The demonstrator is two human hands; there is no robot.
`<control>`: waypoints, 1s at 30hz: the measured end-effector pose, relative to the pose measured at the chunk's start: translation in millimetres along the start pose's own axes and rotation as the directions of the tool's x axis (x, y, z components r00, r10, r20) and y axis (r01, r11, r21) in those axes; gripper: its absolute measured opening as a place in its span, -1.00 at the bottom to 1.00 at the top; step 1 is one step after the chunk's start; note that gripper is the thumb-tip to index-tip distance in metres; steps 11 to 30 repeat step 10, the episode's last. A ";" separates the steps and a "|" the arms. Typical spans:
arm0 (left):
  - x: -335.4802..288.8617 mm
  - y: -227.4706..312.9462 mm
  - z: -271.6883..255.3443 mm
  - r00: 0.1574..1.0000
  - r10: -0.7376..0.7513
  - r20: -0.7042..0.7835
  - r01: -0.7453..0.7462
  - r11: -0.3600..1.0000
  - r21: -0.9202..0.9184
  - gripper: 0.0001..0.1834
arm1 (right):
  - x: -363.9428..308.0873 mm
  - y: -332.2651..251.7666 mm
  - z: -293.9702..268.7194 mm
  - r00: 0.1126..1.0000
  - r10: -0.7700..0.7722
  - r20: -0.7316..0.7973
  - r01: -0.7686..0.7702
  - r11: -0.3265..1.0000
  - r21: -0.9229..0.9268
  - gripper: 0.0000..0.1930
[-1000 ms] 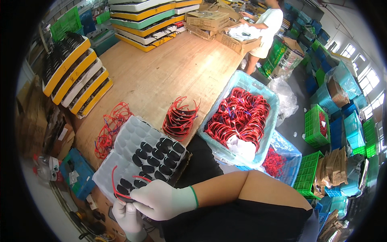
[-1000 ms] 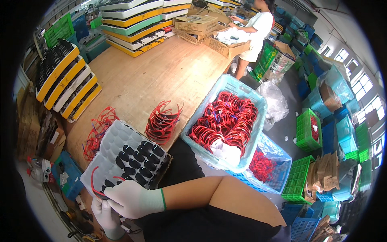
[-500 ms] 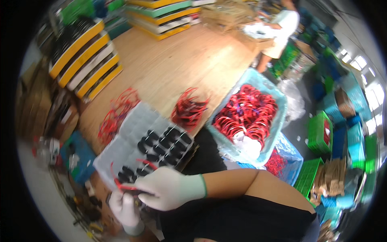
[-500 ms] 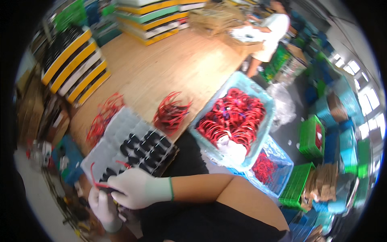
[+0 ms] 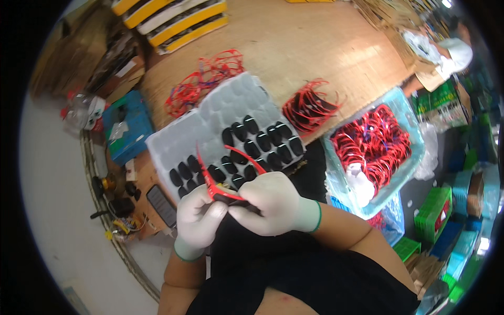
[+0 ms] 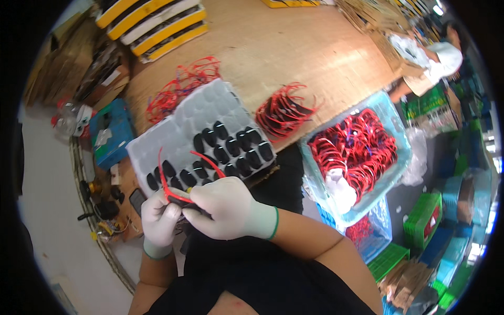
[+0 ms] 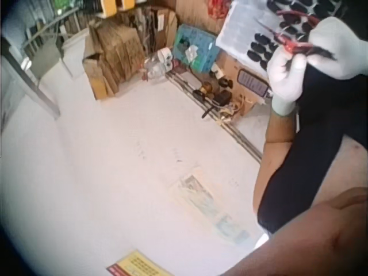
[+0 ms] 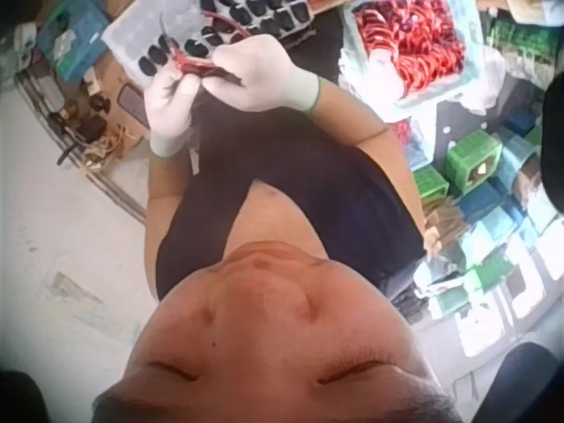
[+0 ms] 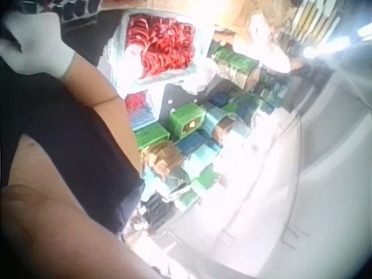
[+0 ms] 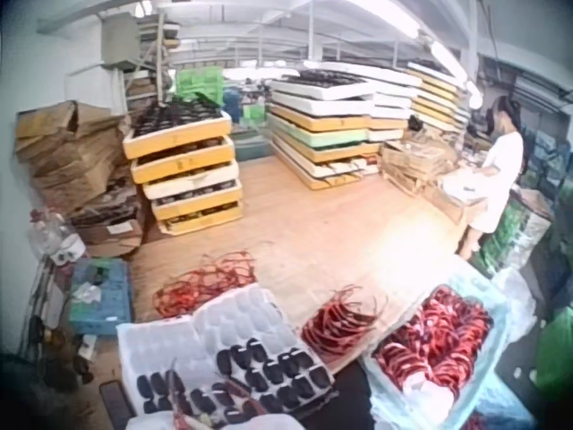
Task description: The person repeatedly picks black oval components from a foam tray and attaches red and blue wires to them, then places the wired components into a blue bin. The process is repeated continuously throughout the clip.
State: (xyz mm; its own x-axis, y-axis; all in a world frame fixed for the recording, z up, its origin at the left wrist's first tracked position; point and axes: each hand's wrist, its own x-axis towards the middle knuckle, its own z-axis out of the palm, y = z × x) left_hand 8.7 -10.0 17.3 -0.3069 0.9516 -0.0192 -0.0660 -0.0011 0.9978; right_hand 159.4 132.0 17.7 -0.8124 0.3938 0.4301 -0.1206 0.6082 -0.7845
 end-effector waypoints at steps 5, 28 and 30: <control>11.0 -20.2 0.7 0.992 -0.099 -0.084 0.108 0.988 0.114 -0.83 | -6.9 62.2 -44.3 0.983 0.175 -0.049 -0.182 0.959 -0.218 -0.77; 30.1 -27.7 1.7 0.983 -0.171 -0.068 0.170 0.985 -0.012 -0.79 | 6.1 236.8 -154.3 0.735 0.506 -0.451 -0.665 0.667 -0.336 -0.77; 30.1 -27.7 1.7 0.983 -0.171 -0.068 0.170 0.985 -0.012 -0.79 | 6.1 236.8 -154.3 0.735 0.506 -0.451 -0.665 0.667 -0.336 -0.77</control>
